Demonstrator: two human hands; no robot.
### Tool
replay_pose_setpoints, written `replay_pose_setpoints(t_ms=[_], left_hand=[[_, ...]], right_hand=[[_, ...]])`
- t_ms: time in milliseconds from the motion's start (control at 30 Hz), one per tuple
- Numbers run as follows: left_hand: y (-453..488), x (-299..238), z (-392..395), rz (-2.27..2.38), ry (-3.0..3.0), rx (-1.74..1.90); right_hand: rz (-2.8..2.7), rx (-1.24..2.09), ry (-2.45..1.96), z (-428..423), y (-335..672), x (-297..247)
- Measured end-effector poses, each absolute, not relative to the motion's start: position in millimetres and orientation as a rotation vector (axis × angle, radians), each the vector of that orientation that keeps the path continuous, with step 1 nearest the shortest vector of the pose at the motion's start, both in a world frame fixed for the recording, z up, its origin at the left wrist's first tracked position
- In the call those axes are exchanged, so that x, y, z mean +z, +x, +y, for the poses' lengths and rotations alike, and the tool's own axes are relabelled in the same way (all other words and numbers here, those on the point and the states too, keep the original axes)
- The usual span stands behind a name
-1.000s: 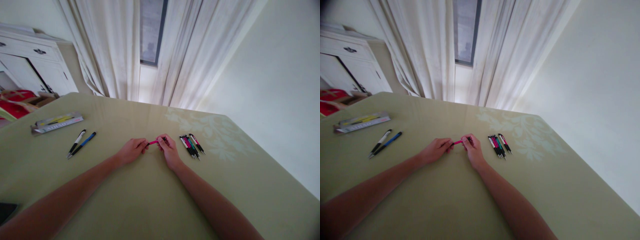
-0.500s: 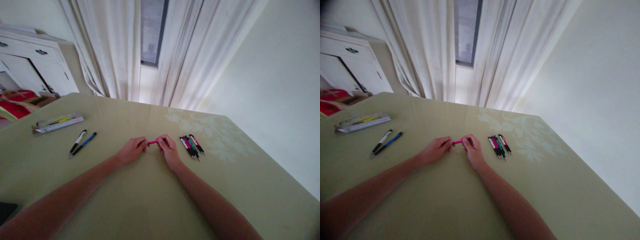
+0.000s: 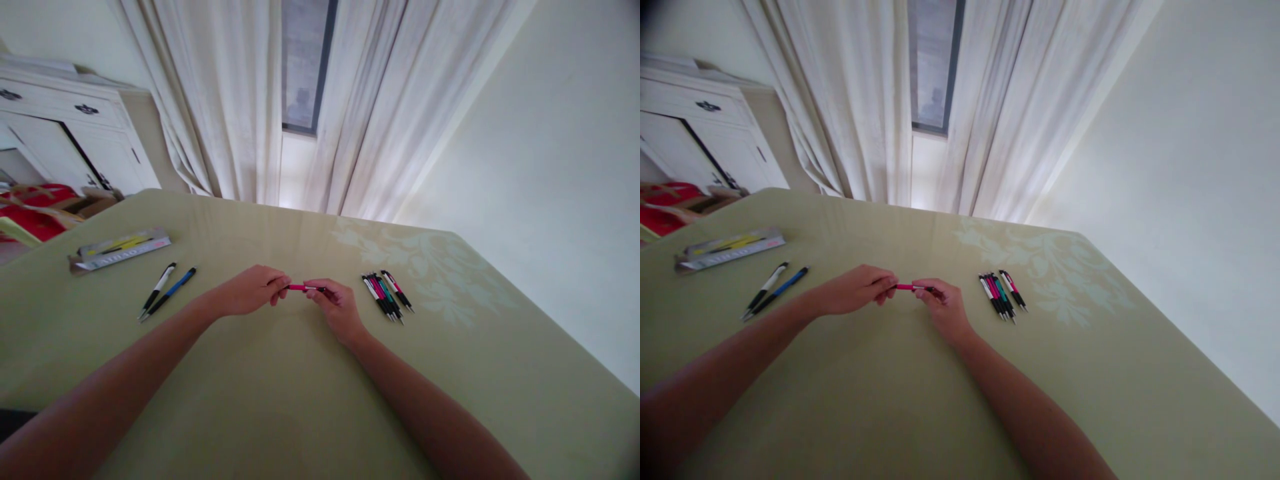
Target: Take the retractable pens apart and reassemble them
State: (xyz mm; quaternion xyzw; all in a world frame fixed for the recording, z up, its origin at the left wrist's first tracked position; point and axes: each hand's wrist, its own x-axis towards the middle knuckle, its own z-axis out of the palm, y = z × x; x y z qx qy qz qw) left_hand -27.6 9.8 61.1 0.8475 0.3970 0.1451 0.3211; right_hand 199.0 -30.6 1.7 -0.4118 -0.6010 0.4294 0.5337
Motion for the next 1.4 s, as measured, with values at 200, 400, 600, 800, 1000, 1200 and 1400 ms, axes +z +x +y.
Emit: replay_pose_setpoints(t_ms=[200,400,600,800,1000,1200,1400], left_hand=[[-27,59,10,1.06,2.363,0.627],[-35,56,16,1.059,2.278,0.484],[-35,56,16,0.987,2.28,0.559],[-32,62,10,1.063,2.447,0.611],[-29,49,13,1.128,2.235,0.706],[-11,13,5,1.009,1.91,0.908],[-10,6,4,0.964,1.914,0.895]], right_hand=[[-1.386,1.008,-1.044,-31,199,3],[-1.364,0.959,-1.049,-30,200,4],[-1.356,1.007,-1.05,-28,198,0],[-1.335,0.988,-1.099,-29,198,3],[-1.136,1.046,-1.002,-26,200,3],[-0.985,1.135,-0.936,-21,206,-4],[-1.017,1.122,-0.915,-23,206,-1]])
